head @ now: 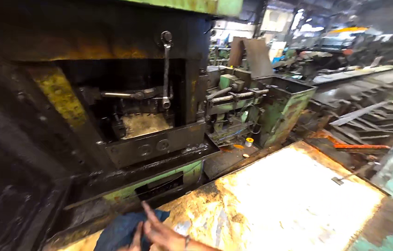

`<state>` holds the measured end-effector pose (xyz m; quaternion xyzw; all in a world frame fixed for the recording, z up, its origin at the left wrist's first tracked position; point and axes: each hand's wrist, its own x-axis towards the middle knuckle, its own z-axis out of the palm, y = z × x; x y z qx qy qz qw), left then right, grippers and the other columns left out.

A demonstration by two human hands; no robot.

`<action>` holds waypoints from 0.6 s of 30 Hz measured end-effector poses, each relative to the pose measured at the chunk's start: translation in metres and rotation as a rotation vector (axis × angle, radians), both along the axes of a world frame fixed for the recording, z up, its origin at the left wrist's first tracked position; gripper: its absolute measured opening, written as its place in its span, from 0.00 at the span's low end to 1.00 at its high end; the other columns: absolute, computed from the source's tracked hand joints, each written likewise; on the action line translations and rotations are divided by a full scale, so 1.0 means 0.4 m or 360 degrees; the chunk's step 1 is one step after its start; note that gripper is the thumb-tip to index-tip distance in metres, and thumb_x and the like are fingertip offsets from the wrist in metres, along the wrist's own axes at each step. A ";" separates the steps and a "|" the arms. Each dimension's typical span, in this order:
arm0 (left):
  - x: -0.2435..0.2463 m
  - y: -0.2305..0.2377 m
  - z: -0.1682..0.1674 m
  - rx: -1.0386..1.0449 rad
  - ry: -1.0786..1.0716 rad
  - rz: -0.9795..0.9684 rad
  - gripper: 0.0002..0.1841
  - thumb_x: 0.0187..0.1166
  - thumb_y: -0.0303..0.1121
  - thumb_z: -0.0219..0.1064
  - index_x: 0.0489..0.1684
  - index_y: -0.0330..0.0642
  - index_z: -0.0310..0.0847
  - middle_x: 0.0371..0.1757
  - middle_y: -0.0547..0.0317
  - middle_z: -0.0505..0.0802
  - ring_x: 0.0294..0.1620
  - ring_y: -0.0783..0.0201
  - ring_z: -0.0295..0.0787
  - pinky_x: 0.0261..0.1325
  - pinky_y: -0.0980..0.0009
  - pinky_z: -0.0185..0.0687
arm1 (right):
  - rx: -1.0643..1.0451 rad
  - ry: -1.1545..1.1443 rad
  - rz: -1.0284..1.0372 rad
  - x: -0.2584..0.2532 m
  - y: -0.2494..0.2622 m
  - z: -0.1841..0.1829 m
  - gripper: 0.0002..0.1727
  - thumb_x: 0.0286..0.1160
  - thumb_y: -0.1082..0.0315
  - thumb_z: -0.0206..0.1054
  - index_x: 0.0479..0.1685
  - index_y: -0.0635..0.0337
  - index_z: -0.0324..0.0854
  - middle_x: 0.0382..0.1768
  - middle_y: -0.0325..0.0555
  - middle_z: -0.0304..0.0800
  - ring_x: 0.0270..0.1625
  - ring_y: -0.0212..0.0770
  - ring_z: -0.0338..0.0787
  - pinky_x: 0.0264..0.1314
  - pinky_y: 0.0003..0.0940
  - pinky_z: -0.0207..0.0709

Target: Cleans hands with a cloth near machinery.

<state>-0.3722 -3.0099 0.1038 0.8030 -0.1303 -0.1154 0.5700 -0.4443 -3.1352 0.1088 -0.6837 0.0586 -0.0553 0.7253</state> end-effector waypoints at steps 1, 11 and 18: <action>0.021 0.008 0.041 -0.0193 0.0238 -0.0028 0.27 0.82 0.40 0.70 0.69 0.25 0.74 0.55 0.47 0.93 0.55 0.67 0.91 0.66 0.65 0.86 | 0.0183 -0.0045 0.0086 -0.005 -0.017 -0.001 0.49 0.82 0.30 0.46 0.98 0.45 0.37 0.88 0.53 0.63 0.80 0.49 0.77 0.76 0.54 0.76; 0.061 0.085 -0.010 -0.1183 0.1147 -0.0745 0.36 0.72 0.66 0.69 0.67 0.46 0.82 0.56 0.52 0.95 0.58 0.58 0.93 0.65 0.54 0.88 | 0.1452 -0.0441 0.0416 -0.008 -0.057 0.033 0.65 0.57 0.11 0.45 0.97 0.43 0.46 0.94 0.53 0.51 0.88 0.64 0.63 0.62 0.69 0.80; 0.013 0.003 0.001 -0.0577 0.0898 -0.0392 0.17 0.86 0.41 0.65 0.55 0.32 0.81 0.34 0.55 0.92 0.30 0.65 0.89 0.41 0.66 0.90 | 0.0516 -0.0471 0.0313 0.025 -0.003 -0.009 0.58 0.73 0.17 0.34 0.96 0.50 0.49 0.95 0.45 0.48 0.90 0.47 0.64 0.74 0.46 0.78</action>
